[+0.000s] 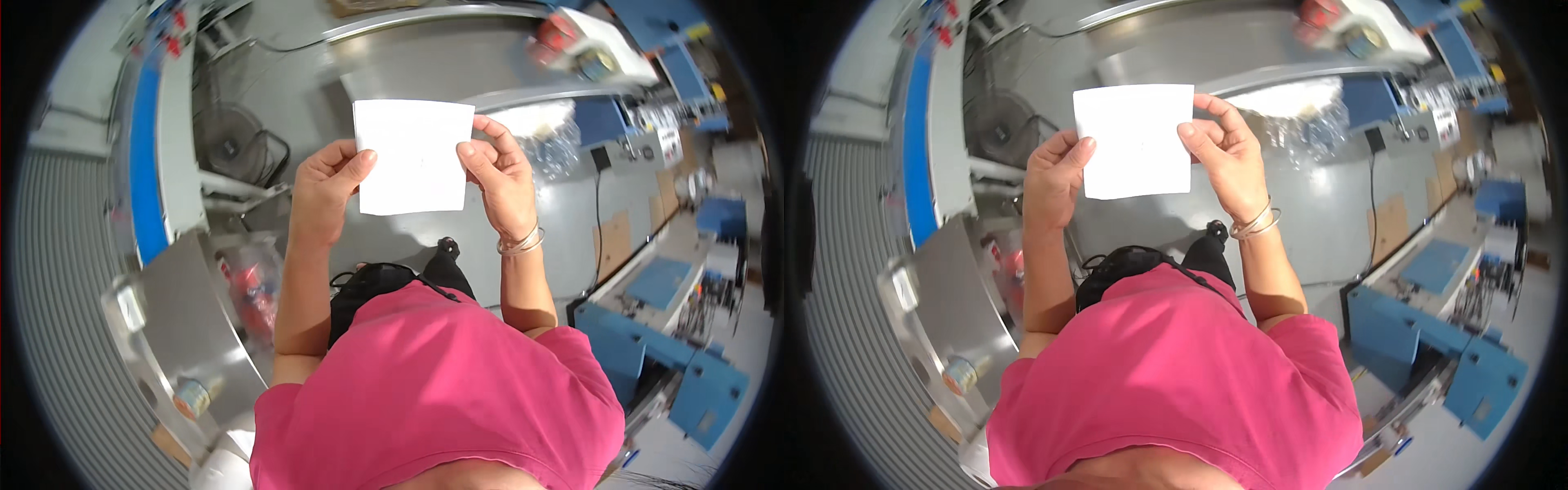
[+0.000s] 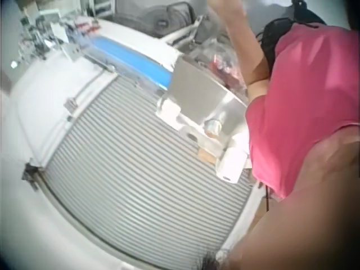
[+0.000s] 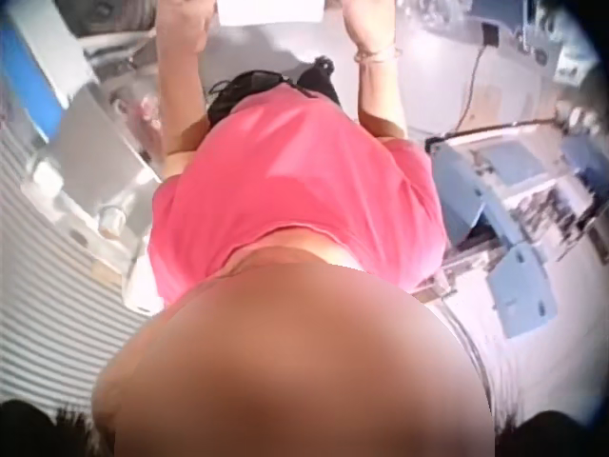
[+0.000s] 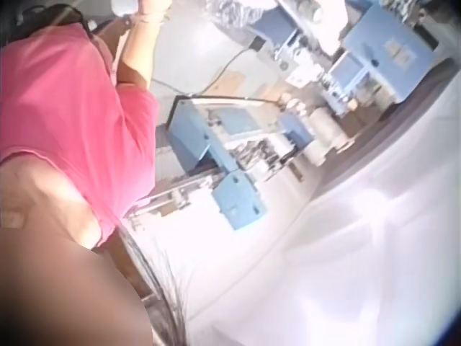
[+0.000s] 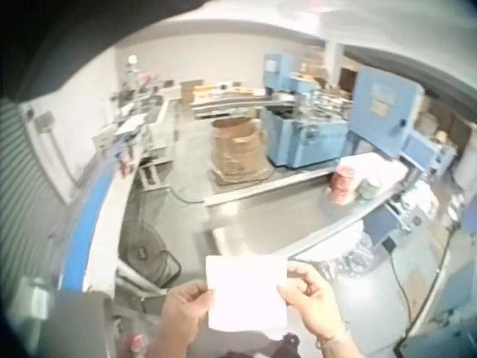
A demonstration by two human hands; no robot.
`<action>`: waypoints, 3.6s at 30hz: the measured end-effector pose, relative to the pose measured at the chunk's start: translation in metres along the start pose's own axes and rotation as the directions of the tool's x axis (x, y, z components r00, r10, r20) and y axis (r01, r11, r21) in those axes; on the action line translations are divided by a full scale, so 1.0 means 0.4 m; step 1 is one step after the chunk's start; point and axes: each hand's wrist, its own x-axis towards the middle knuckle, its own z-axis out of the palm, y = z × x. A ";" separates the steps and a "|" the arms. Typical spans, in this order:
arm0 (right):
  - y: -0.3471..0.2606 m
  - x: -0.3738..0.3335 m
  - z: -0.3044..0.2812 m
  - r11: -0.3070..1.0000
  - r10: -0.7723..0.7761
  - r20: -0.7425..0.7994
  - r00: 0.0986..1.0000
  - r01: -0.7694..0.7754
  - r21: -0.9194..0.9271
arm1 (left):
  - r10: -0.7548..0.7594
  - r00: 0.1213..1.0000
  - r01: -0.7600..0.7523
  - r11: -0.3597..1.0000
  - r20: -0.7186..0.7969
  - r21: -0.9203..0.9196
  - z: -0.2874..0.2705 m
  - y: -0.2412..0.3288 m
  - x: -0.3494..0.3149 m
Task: The recorder is inspecting and sorting stacks of small square paper products on a production line workbench.
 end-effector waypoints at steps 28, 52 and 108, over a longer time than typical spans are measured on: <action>-0.301 -0.088 -0.852 0.955 -0.260 -0.614 0.745 0.290 -0.052 | -0.258 0.714 0.117 0.960 0.651 0.253 0.894 -0.378 0.304; -0.303 0.267 -1.043 0.995 -0.087 -0.629 0.773 0.104 -0.011 | -0.327 0.759 0.231 0.944 0.562 0.238 0.998 -0.519 0.700; -0.277 0.781 -1.214 -0.037 -0.519 -0.074 0.851 -0.110 -0.993 | -0.022 0.529 -0.845 0.079 0.848 0.529 1.092 -0.604 1.062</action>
